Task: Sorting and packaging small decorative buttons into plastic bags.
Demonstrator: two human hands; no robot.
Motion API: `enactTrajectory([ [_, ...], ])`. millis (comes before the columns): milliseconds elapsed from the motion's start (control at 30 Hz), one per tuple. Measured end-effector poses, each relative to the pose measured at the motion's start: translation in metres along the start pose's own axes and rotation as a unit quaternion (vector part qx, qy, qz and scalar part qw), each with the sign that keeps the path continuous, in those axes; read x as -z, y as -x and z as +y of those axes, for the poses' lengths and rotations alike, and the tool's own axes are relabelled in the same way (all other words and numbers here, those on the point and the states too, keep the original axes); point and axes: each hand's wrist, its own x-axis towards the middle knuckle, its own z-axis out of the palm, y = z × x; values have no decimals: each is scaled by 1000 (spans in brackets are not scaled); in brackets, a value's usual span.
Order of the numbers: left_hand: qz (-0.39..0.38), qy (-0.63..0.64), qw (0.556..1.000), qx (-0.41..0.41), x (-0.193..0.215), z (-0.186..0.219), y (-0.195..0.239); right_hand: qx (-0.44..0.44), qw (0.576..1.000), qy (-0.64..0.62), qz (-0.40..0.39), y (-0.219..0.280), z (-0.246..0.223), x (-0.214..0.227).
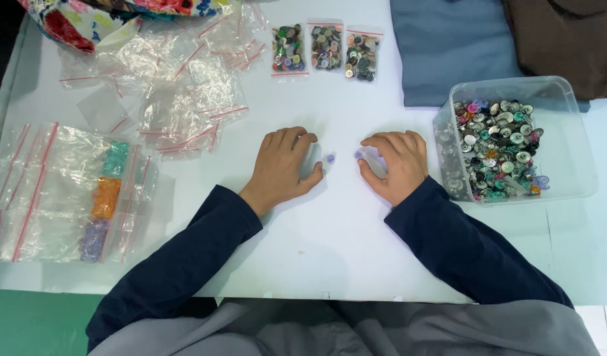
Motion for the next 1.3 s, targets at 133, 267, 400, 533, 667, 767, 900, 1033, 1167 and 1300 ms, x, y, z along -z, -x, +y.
enactTrajectory([
  [133,-15,44,999,-16,-7,8,-5,-13,1000,2,11,9,11,3],
  [267,-20,78,997,-17,-14,9,-8,-11,1000,-23,16,12,21,6],
  [400,-36,80,996,-14,-12,10,-10,-9,999,-33,35,14,28,6],
  [533,-44,74,996,4,-10,12,-10,-31,997,-62,46,13,25,10],
  [667,-43,53,998,2,-13,10,-9,-27,997,-51,48,13,25,10],
  [767,-46,46,998,2,-12,11,-8,-25,997,-53,48,14,23,10],
  [900,-44,37,998,7,-11,13,-9,-5,997,-52,60,13,11,19],
  [1033,-48,53,997,10,-8,15,-13,35,996,-6,76,14,-5,31],
  [1167,-24,63,998,-1,-4,25,-31,167,964,80,189,9,-19,51],
  [1300,16,92,995,-41,1,53,-66,183,948,97,243,7,-19,89],
])
